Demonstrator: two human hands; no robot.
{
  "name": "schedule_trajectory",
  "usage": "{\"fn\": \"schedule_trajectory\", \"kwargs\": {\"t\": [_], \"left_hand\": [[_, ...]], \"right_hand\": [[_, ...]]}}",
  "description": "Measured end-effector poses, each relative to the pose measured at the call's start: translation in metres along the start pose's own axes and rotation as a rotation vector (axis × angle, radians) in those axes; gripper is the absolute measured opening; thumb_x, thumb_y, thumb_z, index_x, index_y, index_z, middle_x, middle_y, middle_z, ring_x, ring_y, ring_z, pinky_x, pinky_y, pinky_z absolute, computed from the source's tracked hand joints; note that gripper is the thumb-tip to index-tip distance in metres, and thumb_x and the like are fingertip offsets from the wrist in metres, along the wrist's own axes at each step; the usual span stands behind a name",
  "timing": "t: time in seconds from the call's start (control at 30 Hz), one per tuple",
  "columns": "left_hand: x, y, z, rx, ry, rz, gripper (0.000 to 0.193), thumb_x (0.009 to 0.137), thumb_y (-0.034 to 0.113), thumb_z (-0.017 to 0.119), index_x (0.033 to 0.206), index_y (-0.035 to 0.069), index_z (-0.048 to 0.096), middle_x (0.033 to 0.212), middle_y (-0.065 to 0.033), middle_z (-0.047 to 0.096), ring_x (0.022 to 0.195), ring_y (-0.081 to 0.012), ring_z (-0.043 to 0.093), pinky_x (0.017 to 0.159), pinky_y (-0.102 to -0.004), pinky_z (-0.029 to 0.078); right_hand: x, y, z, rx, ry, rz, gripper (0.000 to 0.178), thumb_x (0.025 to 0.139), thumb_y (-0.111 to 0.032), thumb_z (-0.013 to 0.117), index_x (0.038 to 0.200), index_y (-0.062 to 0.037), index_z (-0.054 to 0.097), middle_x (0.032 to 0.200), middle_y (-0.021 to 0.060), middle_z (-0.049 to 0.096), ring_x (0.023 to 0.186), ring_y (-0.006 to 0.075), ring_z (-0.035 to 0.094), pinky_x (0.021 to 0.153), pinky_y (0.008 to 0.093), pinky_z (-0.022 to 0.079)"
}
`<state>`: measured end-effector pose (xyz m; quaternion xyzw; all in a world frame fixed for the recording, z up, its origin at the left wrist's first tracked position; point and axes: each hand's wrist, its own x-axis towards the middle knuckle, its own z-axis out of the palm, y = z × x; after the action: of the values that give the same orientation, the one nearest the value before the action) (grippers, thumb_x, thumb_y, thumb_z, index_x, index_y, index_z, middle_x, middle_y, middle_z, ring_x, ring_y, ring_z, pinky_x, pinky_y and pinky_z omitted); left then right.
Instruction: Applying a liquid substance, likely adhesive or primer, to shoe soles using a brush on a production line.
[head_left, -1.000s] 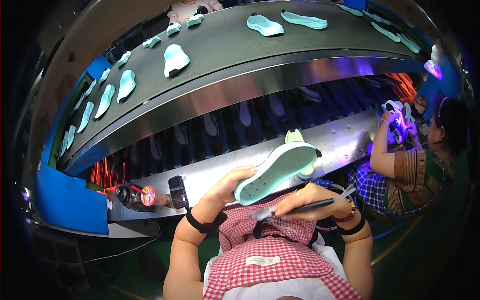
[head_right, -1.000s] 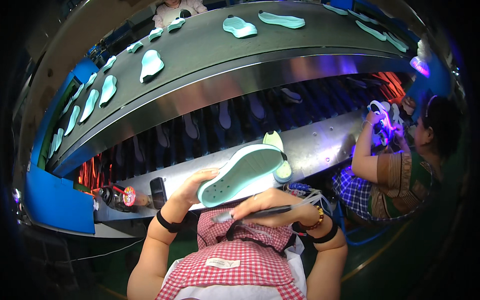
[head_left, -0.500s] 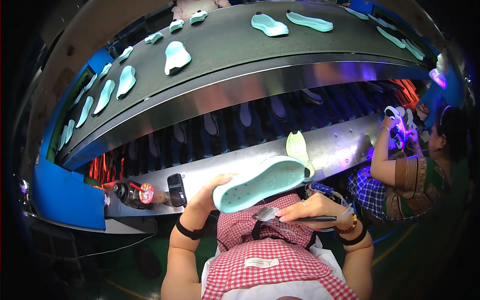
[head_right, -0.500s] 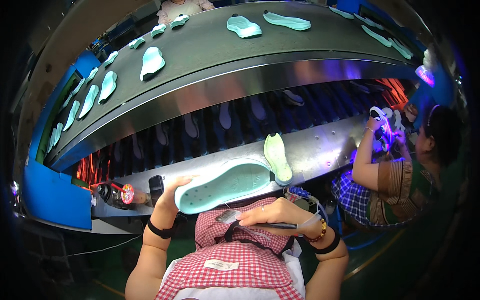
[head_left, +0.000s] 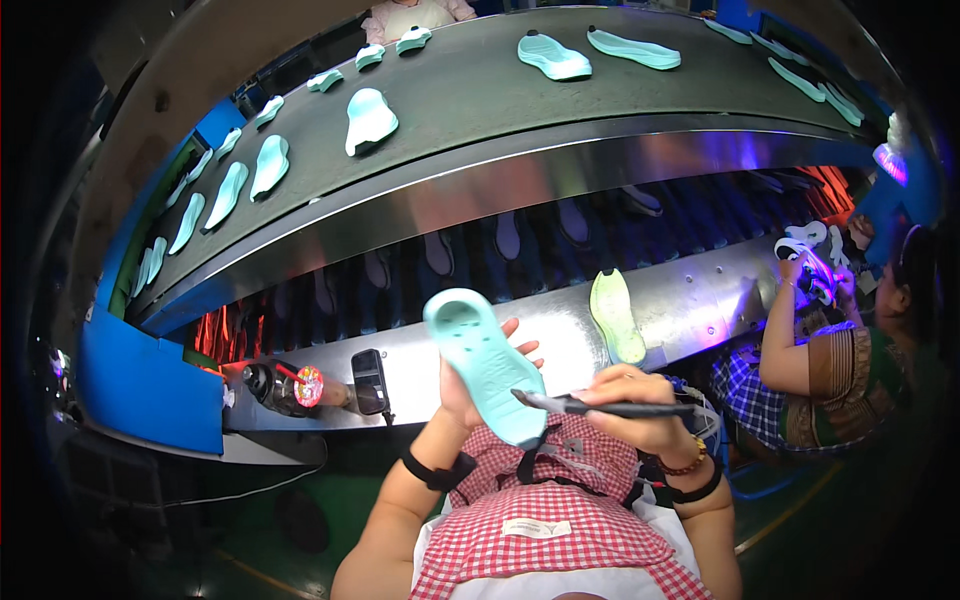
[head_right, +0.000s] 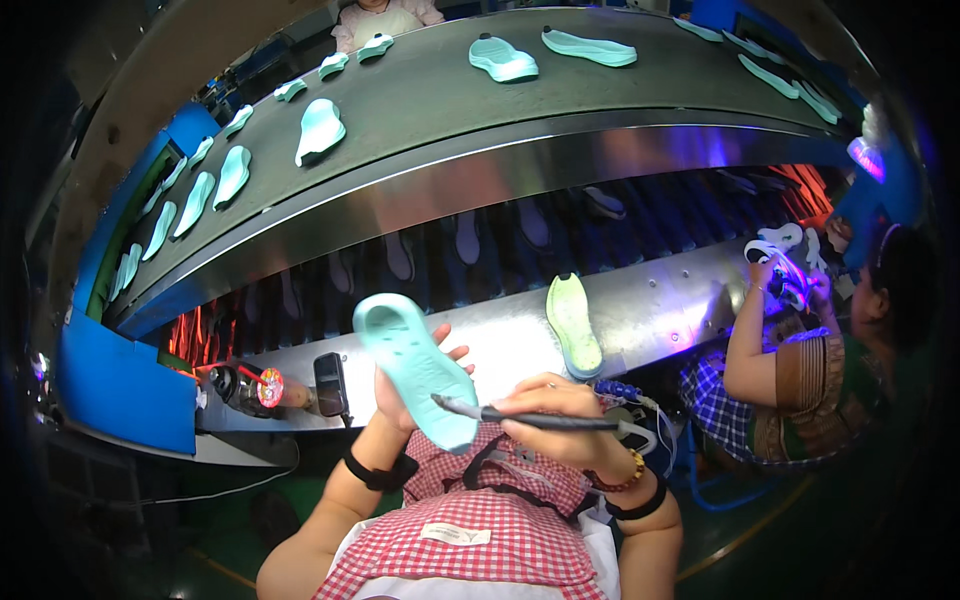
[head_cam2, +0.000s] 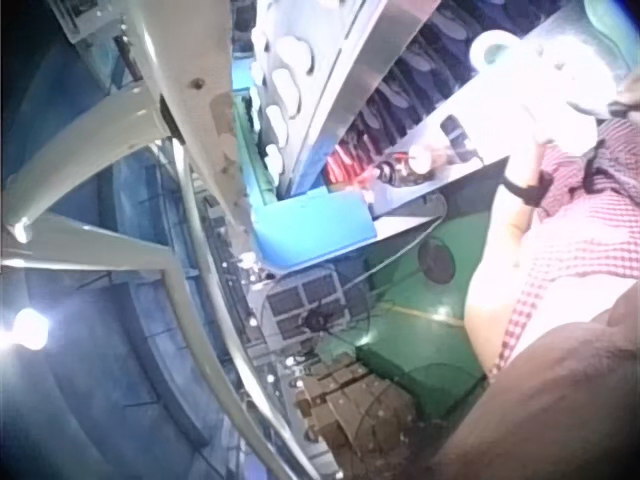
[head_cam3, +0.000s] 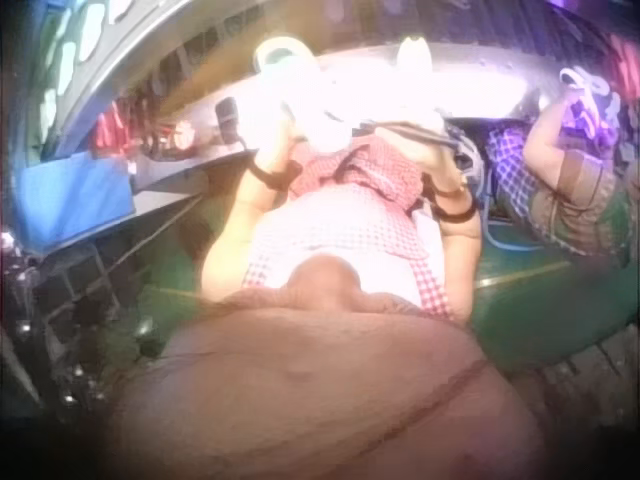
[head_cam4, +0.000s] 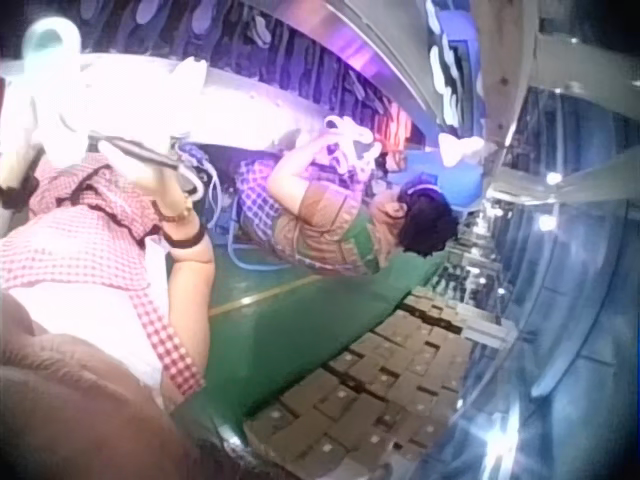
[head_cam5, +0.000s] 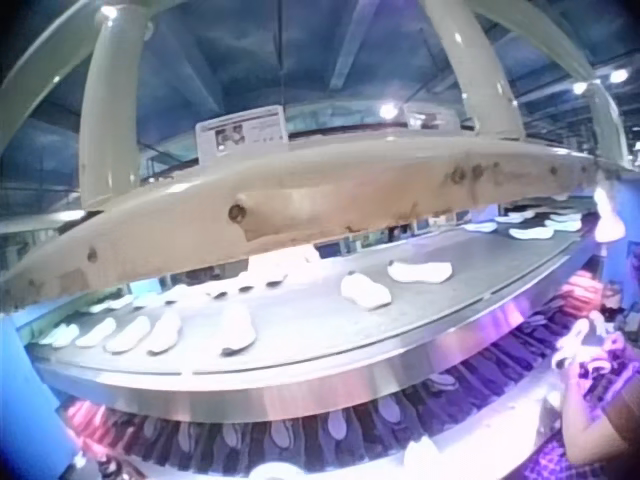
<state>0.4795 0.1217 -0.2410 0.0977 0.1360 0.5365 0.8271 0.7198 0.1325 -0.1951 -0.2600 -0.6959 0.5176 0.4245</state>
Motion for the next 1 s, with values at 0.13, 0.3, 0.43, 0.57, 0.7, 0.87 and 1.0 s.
{"fn": "schedule_trajectory", "kwargs": {"t": [0.13,0.3,0.43,0.57,0.7,0.87,1.0], "left_hand": [[0.003,-0.018,-0.008,0.055,0.155,-0.018,0.094,0.075,0.076,0.008,0.127,0.001,0.033,0.114,-0.0257,0.048,0.108,-0.0407,0.046,0.093,-0.0505,0.036],[0.014,-0.028,0.007,0.151,0.498,0.182,0.088,0.076,0.075,0.015,0.114,0.002,0.045,0.101,-0.0171,0.056,0.097,-0.0334,0.053,0.091,-0.0482,0.039],[0.012,-0.015,0.001,0.119,0.371,0.260,0.086,0.076,0.075,0.015,0.110,0.003,0.047,0.093,-0.0160,0.057,0.091,-0.0305,0.054,0.087,-0.0458,0.041],[0.012,-0.024,0.017,0.171,0.414,0.232,0.087,0.076,0.075,0.014,0.110,0.002,0.047,0.093,-0.0150,0.057,0.092,-0.0304,0.054,0.088,-0.0460,0.041],[0.022,-0.024,0.023,0.130,0.204,0.244,0.089,0.076,0.074,0.014,0.112,0.000,0.047,0.094,-0.0149,0.056,0.093,-0.0301,0.052,0.091,-0.0460,0.037],[0.020,-0.015,0.035,0.103,0.319,0.318,0.088,0.076,0.074,0.018,0.113,0.001,0.048,0.095,-0.0138,0.057,0.092,-0.0296,0.052,0.093,-0.0446,0.036],[0.017,-0.009,0.029,0.247,0.110,0.336,0.089,0.074,0.076,0.020,0.112,0.001,0.048,0.097,-0.0139,0.057,0.094,-0.0309,0.052,0.088,-0.0441,0.040]], "right_hand": [[0.003,0.031,0.019,0.191,0.081,0.210,0.020,0.072,-0.001,0.065,0.092,-0.0002,0.065,0.089,0.0115,0.062,0.079,0.0150,0.059,0.071,0.0247,0.048],[0.018,0.030,0.036,-0.266,0.009,-0.193,0.023,0.066,-0.003,0.067,0.090,-0.0056,0.063,0.085,0.0091,0.063,0.077,0.0247,0.060,0.069,0.0311,0.048],[-0.003,0.011,0.029,-0.240,-0.217,-0.161,0.022,0.066,-0.005,0.068,0.088,-0.0041,0.064,0.077,0.0077,0.064,0.075,0.0219,0.061,0.066,0.0297,0.049],[0.011,-0.006,0.010,0.032,-0.083,0.075,0.019,0.069,-0.005,0.066,0.088,-0.0023,0.065,0.080,0.0106,0.064,0.076,0.0226,0.060,0.069,0.0300,0.048],[0.018,0.006,0.029,-0.080,-0.026,-0.149,0.023,0.068,-0.003,0.067,0.090,-0.0042,0.064,0.085,0.0103,0.064,0.082,0.0229,0.060,0.073,0.0308,0.047],[0.016,0.002,0.007,-0.065,0.010,-0.131,0.025,0.067,0.000,0.067,0.092,-0.0034,0.064,0.089,0.0080,0.065,0.082,0.0213,0.059,0.074,0.0307,0.047],[0.007,0.005,0.009,0.071,-0.299,-0.082,0.024,0.070,-0.001,0.067,0.094,-0.0029,0.064,0.089,0.0067,0.065,0.084,0.0197,0.058,0.074,0.0290,0.047]]}}
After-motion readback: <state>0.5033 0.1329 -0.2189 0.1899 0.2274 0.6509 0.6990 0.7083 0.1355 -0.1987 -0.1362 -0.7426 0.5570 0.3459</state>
